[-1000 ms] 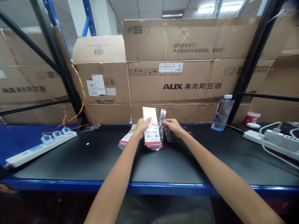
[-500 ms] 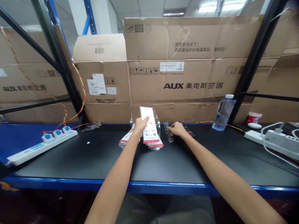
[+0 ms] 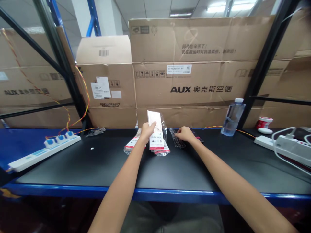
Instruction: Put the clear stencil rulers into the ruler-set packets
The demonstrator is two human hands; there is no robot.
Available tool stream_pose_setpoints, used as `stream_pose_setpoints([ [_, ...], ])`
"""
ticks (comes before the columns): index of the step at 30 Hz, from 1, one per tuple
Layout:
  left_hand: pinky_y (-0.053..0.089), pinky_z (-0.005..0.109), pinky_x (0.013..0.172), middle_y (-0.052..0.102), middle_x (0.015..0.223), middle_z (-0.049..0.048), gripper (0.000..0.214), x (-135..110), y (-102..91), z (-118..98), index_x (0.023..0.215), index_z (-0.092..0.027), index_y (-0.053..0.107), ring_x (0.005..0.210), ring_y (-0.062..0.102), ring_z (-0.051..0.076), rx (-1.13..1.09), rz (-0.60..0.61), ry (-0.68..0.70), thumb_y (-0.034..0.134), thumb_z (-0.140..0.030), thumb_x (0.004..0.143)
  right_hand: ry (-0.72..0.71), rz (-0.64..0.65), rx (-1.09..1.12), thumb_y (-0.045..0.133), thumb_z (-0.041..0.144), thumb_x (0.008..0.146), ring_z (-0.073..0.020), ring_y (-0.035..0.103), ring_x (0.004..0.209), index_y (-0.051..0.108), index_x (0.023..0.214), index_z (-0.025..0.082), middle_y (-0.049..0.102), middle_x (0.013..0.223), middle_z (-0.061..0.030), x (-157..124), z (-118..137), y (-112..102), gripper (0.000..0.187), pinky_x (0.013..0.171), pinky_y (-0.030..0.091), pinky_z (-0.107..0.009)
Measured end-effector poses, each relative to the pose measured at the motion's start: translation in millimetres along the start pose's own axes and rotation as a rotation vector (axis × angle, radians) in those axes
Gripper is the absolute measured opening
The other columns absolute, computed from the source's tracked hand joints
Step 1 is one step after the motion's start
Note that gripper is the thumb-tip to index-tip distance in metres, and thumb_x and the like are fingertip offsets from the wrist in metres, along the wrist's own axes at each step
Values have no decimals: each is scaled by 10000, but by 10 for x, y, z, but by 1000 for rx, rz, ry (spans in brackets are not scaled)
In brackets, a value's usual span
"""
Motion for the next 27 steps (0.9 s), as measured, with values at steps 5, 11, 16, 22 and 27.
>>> stream_pose_setpoints([
  [5, 438, 223, 502, 678, 644, 60, 234, -21, 5, -23, 748, -109, 698, 577, 614, 161, 40, -5, 6, 739, -334, 799, -20, 9, -31, 625, 347, 964, -199, 669, 982, 656, 1151, 170, 669, 1169, -81, 14, -10, 25, 259, 841, 573, -377],
  [11, 467, 240, 524, 706, 697, 81, 247, -32, 7, -33, 761, -116, 695, 619, 648, 185, 65, 9, -11, 728, -357, 809, -61, -33, -33, 697, 444, 895, -202, 682, 914, 701, 967, 160, 716, 978, -68, 20, -5, 16, 293, 818, 555, -352],
  [16, 499, 246, 561, 745, 814, 118, 244, -17, 3, -7, 836, -107, 709, 698, 696, 212, 98, 23, -29, 710, -351, 825, -85, -13, -67, 763, 451, 831, -211, 684, 903, 706, 928, 163, 723, 947, -73, 5, 42, 45, 310, 805, 549, -339],
  [22, 553, 270, 633, 773, 883, 133, 227, -27, -27, 73, 938, -102, 722, 778, 738, 253, 160, 96, -91, 734, -260, 776, -43, 32, -144, 643, 371, 951, -207, 671, 988, 662, 1117, 157, 679, 1128, -74, 10, 80, 95, 272, 852, 566, -395],
  [27, 569, 279, 683, 781, 936, 133, 235, -11, -44, 118, 980, -115, 717, 826, 749, 262, 210, 127, -94, 717, -212, 766, -23, 30, -161, 637, 365, 955, -220, 660, 1037, 651, 1162, 173, 661, 1188, -83, 11, 74, 99, 284, 878, 561, -407],
])
Point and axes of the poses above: each hand's wrist, its own x-axis towards the middle knuckle, its own y-axis out of the palm, z = x × y, the point moved 1 cm from there along x, towards the middle knuckle
